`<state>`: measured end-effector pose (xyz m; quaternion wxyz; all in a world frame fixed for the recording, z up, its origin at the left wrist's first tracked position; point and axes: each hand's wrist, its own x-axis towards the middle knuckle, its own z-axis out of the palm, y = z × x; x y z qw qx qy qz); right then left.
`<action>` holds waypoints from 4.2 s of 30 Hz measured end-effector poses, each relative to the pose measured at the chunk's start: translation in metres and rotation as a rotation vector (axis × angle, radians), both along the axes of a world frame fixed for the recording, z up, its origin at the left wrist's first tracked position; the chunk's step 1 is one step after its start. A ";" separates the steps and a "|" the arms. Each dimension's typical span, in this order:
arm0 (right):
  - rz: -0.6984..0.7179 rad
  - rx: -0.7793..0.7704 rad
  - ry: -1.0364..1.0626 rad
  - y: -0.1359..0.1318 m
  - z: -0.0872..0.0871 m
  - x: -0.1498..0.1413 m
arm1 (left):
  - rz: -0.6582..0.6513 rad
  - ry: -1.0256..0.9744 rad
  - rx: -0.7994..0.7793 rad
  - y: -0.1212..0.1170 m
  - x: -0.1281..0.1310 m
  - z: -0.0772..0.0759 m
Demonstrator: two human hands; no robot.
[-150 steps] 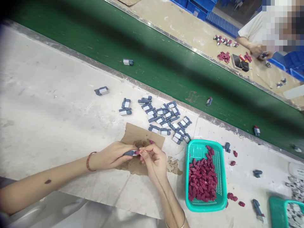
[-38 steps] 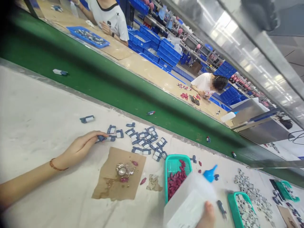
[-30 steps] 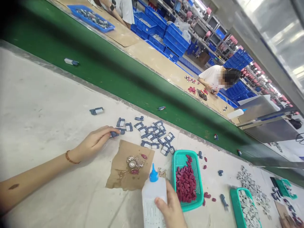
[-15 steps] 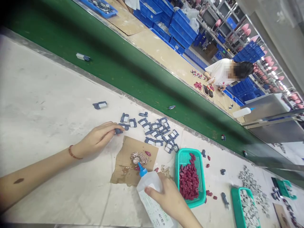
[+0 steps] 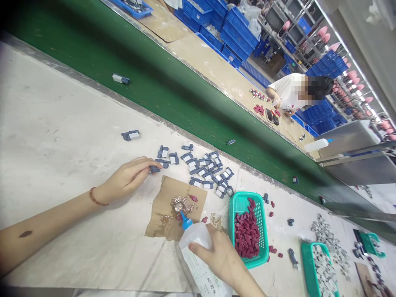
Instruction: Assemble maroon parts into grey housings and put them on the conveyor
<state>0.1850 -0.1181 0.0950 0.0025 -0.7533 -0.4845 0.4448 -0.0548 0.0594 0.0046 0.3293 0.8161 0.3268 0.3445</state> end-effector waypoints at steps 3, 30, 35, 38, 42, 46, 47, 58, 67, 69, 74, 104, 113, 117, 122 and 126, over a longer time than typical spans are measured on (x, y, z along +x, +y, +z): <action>-0.027 0.010 0.045 -0.001 0.000 0.002 | 0.008 0.009 -0.017 -0.001 0.000 -0.002; -0.705 1.263 -0.149 0.059 -0.021 0.197 | 0.218 -0.015 -0.165 -0.009 0.012 -0.002; -0.726 1.210 -0.105 0.034 -0.040 0.205 | 0.300 0.002 -0.192 -0.001 0.016 0.004; -0.694 1.133 -0.016 0.025 -0.037 0.205 | 0.275 0.053 -0.197 0.008 0.021 0.011; -0.759 1.133 -0.097 0.010 -0.032 0.189 | 0.208 0.162 -0.111 0.026 0.024 0.019; -0.727 1.196 -0.466 -0.016 -0.034 0.162 | 0.095 0.275 0.000 0.040 0.027 0.017; -0.603 1.160 -0.498 -0.022 -0.037 0.156 | 0.068 0.296 0.005 0.041 0.028 0.016; -0.004 0.600 -0.366 -0.039 -0.057 0.124 | 0.233 0.427 0.094 0.117 0.042 0.032; -0.066 0.503 -0.295 -0.029 -0.041 0.109 | 0.288 0.499 0.001 0.153 0.067 0.022; -0.078 0.517 -0.284 -0.029 -0.041 0.110 | 0.293 0.502 -0.013 0.147 0.072 0.028; -0.377 0.718 0.061 -0.035 -0.039 0.115 | 0.311 0.314 -0.193 0.120 0.081 0.043; 0.202 0.811 0.134 0.041 -0.086 -0.023 | 0.072 -0.562 -1.200 -0.049 0.065 0.003; 0.045 0.788 0.200 0.042 -0.083 -0.014 | 0.034 -0.529 -1.117 -0.047 0.064 -0.003; 0.013 0.754 0.196 0.042 -0.084 -0.013 | 0.028 -0.468 -1.017 -0.048 0.064 -0.005; -0.052 0.732 0.231 0.041 -0.086 -0.014 | -0.072 -0.454 -1.044 -0.052 0.064 -0.007; -0.169 0.712 0.326 0.039 -0.087 -0.013 | -0.091 -0.496 -1.109 -0.057 0.065 -0.006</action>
